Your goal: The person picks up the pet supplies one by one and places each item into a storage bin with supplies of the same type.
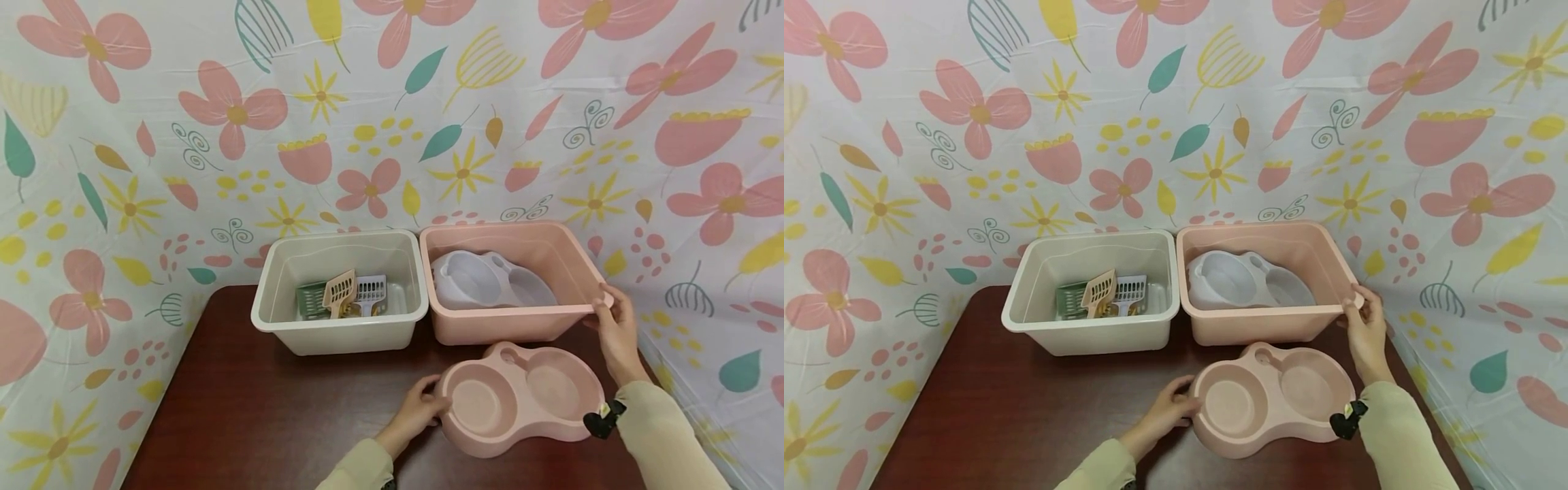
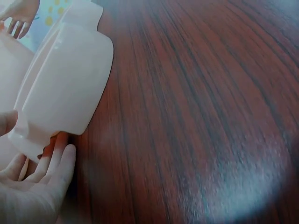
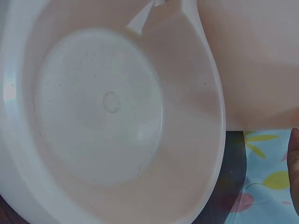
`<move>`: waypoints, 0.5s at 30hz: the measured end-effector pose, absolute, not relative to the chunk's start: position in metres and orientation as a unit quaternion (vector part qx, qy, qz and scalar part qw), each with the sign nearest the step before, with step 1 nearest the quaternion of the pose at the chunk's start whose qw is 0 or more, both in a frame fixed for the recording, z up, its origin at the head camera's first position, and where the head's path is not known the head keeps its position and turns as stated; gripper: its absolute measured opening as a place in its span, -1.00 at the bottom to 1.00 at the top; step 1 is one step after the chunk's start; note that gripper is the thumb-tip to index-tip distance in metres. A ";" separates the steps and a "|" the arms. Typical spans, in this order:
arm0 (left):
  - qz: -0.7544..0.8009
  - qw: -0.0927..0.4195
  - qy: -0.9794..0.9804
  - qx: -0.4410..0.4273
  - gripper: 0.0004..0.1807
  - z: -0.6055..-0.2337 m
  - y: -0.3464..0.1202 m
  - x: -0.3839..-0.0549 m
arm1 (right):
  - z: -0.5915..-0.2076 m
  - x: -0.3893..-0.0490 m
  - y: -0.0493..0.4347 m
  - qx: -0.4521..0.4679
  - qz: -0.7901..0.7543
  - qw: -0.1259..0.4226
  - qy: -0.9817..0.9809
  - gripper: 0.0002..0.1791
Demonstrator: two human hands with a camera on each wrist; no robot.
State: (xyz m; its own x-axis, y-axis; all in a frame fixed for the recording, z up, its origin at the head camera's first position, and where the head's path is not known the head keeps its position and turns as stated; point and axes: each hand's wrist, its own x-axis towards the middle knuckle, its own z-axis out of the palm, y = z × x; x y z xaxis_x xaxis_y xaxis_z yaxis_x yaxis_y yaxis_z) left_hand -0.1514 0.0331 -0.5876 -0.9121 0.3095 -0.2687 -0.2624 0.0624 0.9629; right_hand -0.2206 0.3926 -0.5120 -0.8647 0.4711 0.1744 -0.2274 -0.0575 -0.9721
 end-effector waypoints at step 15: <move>0.675 0.138 0.725 -0.010 -0.42 -0.594 0.046 -0.152 | -0.514 -0.221 0.392 -0.092 0.723 0.243 -0.640 -0.59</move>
State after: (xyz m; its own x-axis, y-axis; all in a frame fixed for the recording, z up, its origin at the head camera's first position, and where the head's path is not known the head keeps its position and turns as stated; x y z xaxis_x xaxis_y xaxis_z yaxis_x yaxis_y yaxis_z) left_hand -0.1520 0.0463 -0.5936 -0.9615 0.1715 -0.2147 -0.2019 0.0889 0.9754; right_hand -0.2210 0.3916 -0.5139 -0.8646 0.4695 0.1788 -0.2343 -0.0621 -0.9702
